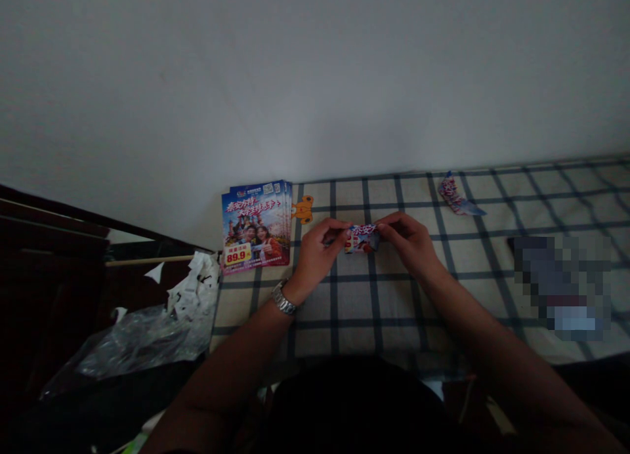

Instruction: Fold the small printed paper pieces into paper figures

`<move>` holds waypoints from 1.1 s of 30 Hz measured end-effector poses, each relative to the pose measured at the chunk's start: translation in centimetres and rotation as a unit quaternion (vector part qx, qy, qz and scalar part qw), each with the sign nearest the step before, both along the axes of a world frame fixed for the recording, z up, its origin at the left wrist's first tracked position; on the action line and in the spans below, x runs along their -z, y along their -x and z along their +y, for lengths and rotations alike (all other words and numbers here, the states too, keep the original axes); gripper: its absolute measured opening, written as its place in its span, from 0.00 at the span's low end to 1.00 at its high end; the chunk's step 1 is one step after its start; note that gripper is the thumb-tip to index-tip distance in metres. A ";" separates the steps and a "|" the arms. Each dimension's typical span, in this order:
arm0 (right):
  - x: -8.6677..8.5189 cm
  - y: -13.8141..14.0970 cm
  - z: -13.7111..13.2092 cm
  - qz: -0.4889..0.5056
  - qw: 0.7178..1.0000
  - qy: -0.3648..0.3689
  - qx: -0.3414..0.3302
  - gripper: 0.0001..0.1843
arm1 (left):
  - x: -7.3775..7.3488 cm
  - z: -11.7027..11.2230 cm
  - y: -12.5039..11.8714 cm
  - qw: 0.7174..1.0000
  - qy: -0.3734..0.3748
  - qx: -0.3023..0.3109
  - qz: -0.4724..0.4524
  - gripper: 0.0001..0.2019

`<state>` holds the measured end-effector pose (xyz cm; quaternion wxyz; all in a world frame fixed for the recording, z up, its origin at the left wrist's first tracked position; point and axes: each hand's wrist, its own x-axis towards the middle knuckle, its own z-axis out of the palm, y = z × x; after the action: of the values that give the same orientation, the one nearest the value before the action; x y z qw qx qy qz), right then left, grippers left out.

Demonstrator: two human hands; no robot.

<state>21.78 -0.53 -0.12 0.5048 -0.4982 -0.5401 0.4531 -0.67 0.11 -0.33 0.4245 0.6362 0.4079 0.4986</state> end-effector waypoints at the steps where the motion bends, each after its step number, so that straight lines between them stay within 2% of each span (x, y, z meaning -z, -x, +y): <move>1: -0.1 0.0 0.0 -0.012 1.000 -0.001 0.004 0.17 | 0.0 0.0 0.0 1.000 0.006 0.004 -0.006 0.06; 8: -0.6 0.3 0.1 -0.041 0.999 0.005 0.023 0.21 | 0.3 0.2 -0.1 0.999 0.035 0.011 -0.016 0.09; 15: -0.5 0.6 0.0 -0.026 0.998 0.046 -0.039 0.20 | 0.4 0.4 0.0 0.998 0.056 0.014 -0.026 0.11; 21: -0.6 0.7 -0.1 -0.038 0.998 0.036 -0.027 0.20 | 0.1 0.4 -0.1 0.997 0.069 0.030 -0.031 0.12; 28: 0.0 0.4 0.0 -0.068 0.997 0.024 -0.009 0.18 | 0.4 0.3 -0.3 0.994 0.084 0.039 -0.053 0.10; 33: 0.1 0.4 0.0 -0.031 0.998 0.042 -0.020 0.18 | 0.5 0.4 -0.3 0.996 0.070 0.022 -0.042 0.11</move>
<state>21.39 -0.48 -0.23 0.4572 -0.5217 -0.5463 0.4695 -0.38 0.48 -0.85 0.4956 0.5923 0.4095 0.4856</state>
